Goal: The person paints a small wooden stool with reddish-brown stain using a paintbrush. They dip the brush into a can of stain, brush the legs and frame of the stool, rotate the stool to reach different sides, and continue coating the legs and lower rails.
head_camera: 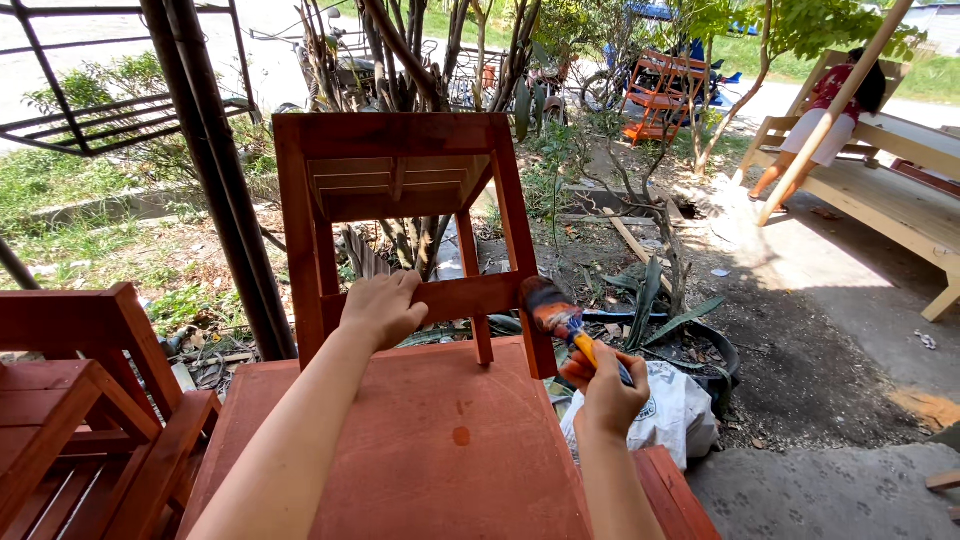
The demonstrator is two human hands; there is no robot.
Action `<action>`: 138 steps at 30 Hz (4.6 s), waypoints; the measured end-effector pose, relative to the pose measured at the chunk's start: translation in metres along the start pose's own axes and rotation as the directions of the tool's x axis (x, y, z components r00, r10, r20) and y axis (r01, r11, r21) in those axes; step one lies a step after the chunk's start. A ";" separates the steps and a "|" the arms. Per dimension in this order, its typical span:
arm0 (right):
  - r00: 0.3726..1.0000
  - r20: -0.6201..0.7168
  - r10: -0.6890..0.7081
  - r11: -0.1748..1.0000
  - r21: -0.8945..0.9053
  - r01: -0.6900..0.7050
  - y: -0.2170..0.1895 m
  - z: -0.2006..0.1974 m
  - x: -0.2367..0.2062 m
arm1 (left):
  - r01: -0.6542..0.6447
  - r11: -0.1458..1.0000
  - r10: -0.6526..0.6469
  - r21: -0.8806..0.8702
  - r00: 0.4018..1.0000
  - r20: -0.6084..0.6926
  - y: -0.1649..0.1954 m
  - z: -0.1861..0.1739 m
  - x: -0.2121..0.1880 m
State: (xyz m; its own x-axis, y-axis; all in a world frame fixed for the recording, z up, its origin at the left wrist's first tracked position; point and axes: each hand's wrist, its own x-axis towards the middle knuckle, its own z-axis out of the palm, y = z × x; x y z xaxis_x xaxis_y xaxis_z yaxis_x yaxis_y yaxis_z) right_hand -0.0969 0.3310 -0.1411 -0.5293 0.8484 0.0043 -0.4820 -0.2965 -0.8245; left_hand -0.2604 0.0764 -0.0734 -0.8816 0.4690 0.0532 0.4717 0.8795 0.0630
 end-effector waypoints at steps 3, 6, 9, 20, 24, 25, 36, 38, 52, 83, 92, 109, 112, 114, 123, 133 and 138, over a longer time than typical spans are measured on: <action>0.999 -0.041 0.016 0.999 -0.043 -0.017 0.005 -0.025 -0.011 | 0.010 0.999 -0.009 0.032 1.000 -0.024 0.000 -0.002 0.007; 0.997 -0.068 0.037 0.998 -0.053 -0.041 0.013 -0.053 -0.017 | 0.025 0.999 -0.022 0.040 0.998 -0.064 -0.002 -0.001 0.015; 0.991 -0.129 0.021 0.999 -0.022 -0.024 0.031 -0.092 -0.020 | 0.037 0.997 -0.031 0.064 0.995 -0.091 -0.007 0.002 0.026; 0.965 -0.171 0.198 0.978 -0.027 -0.206 0.196 -0.110 0.048 | -0.004 0.996 0.023 0.090 0.976 -0.215 -0.031 0.013 0.075; 0.964 -0.102 0.245 0.969 0.010 -0.245 0.250 -0.049 0.089 | -0.014 0.996 0.034 0.090 0.974 -0.224 -0.034 0.011 0.087; 0.965 -0.084 0.247 0.969 0.019 -0.247 0.260 -0.033 0.096 | -0.010 0.996 0.030 0.092 0.975 -0.218 -0.034 0.010 0.089; 0.964 -0.112 0.240 0.970 -0.014 -0.243 0.318 0.041 0.141 | -0.035 0.999 0.039 0.023 0.967 -0.252 -0.037 0.015 0.092; 0.970 -0.114 0.213 0.975 -0.037 -0.218 0.322 0.027 0.134 | -0.034 0.999 0.034 0.008 0.969 -0.247 -0.037 0.015 0.092; 0.984 -0.102 0.145 0.989 -0.016 -0.147 0.318 0.033 0.142 | -0.063 0.998 0.064 0.016 0.948 -0.311 -0.034 0.019 0.089; 0.856 0.184 0.483 0.863 -0.267 -0.430 0.379 0.146 -0.110 | -0.101 0.995 0.104 0.023 0.955 -0.279 -0.059 0.029 0.092; 0.860 0.132 0.492 0.866 -0.173 -0.469 0.353 0.139 -0.095 | -0.097 0.995 0.101 0.029 0.961 -0.259 -0.055 0.028 0.087; 0.892 0.103 0.440 0.853 -0.356 -0.380 0.321 0.071 -0.090 | -0.081 0.997 0.077 -0.006 0.960 -0.268 -0.046 0.022 0.073; 0.922 0.067 0.380 0.904 -0.237 -0.356 0.252 0.044 -0.074 | -0.063 0.998 0.063 0.005 0.970 -0.235 -0.042 0.014 0.066; 0.978 0.077 0.196 0.972 -0.149 -0.183 0.189 0.024 -0.061 | -0.065 0.998 0.066 0.011 0.966 -0.251 -0.040 0.008 0.061; 0.961 0.036 -0.275 0.949 0.173 0.265 -0.007 0.054 0.027 | -0.036 0.998 0.045 0.051 0.979 -0.197 -0.021 0.010 0.026; 0.987 0.090 -0.130 0.936 0.341 0.092 -0.022 0.174 0.084 | -0.098 0.987 0.105 0.128 0.994 -0.042 -0.008 0.003 -0.016; 0.972 0.145 -0.187 0.950 0.280 0.141 -0.026 0.233 0.117 | -0.120 0.990 0.124 0.077 0.991 -0.049 -0.009 0.004 -0.021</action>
State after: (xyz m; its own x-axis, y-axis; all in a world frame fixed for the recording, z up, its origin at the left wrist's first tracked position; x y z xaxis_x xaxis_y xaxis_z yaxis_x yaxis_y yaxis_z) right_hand -0.3088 0.3354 0.0130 -0.5254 0.8161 0.2408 -0.7279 -0.2845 -0.6239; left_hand -0.2465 0.0592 -0.0795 -0.8142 0.5703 0.1092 0.5717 0.8202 -0.0208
